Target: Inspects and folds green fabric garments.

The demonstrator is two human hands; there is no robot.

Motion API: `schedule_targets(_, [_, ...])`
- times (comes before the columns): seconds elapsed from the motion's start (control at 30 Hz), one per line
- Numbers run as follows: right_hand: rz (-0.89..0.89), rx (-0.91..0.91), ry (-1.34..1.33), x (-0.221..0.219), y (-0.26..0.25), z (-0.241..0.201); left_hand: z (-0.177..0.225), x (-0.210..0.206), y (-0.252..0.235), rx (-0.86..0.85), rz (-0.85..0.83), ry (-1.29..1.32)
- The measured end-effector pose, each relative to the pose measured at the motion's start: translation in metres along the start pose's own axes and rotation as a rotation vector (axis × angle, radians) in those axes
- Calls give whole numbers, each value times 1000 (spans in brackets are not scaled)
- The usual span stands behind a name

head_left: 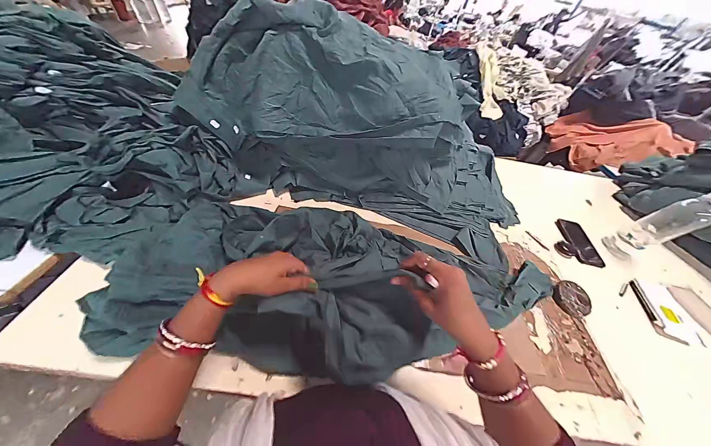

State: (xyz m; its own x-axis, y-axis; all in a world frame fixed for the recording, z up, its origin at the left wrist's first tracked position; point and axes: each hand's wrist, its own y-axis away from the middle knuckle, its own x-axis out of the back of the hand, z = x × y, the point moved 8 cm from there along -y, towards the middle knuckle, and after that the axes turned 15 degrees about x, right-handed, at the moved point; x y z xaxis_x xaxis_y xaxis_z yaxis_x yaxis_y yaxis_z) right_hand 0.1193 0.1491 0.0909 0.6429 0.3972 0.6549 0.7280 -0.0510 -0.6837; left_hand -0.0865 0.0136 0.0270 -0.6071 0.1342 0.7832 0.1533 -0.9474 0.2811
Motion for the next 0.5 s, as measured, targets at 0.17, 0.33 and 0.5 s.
schedule_targets(0.17, [-26, 2, 112, -60, -20, -22, 13, -2, 5, -5, 587, 172])
schedule_targets(0.33, [85, 50, 93, -57, -21, -38, 39, -28, 8, -39, 1046, 155])
schedule_targets(0.5, [172, -78, 101, -25, -8, -5, 23, -7, 23, 75, 1039, 271])
